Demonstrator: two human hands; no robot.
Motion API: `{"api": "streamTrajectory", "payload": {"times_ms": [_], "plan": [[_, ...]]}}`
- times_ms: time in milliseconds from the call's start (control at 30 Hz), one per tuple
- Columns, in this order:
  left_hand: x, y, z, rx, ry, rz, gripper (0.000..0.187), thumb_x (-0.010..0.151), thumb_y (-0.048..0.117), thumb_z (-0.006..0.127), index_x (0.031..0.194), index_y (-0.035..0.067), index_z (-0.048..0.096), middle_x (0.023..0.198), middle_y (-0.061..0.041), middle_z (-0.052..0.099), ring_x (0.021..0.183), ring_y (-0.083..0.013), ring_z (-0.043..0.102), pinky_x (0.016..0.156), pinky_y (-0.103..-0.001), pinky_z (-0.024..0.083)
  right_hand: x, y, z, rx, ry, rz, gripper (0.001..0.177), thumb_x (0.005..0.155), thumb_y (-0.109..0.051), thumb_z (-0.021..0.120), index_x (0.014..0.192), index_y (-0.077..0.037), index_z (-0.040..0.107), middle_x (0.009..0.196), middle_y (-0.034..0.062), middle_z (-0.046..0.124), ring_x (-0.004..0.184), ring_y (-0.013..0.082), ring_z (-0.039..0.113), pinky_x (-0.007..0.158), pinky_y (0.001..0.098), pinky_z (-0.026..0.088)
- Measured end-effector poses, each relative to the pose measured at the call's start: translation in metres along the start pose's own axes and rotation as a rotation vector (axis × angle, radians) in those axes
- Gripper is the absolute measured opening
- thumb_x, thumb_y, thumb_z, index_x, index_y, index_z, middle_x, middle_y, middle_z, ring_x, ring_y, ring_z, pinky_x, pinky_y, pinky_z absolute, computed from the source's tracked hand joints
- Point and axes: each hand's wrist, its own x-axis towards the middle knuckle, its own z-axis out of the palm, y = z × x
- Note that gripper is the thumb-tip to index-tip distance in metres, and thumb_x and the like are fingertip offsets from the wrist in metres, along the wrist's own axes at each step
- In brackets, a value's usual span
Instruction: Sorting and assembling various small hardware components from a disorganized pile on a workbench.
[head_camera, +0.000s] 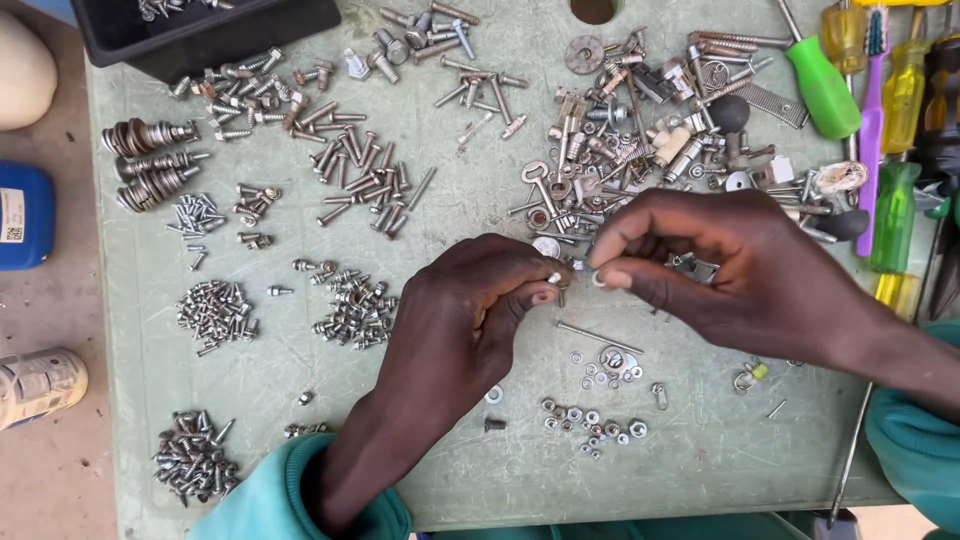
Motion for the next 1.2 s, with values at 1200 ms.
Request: {"api": "streamTrajectory", "payload": {"times_ms": [1200], "plan": [[0.0,0.01,-0.002,-0.107,-0.099,0.003,0.013,0.09,0.019,0.076,0.097,0.008,0.072,0.094,-0.004,0.07,0.088,-0.0199,0.07,0.075,-0.031,0.052,-0.001,-0.011,0.004,-0.04,-0.005,-0.394,0.018,0.092,-0.009,0.075,0.11,-0.011,0.073,0.1,0.0051,0.066,0.087,0.0157,0.072,0.073,0.0268,0.057]]}}
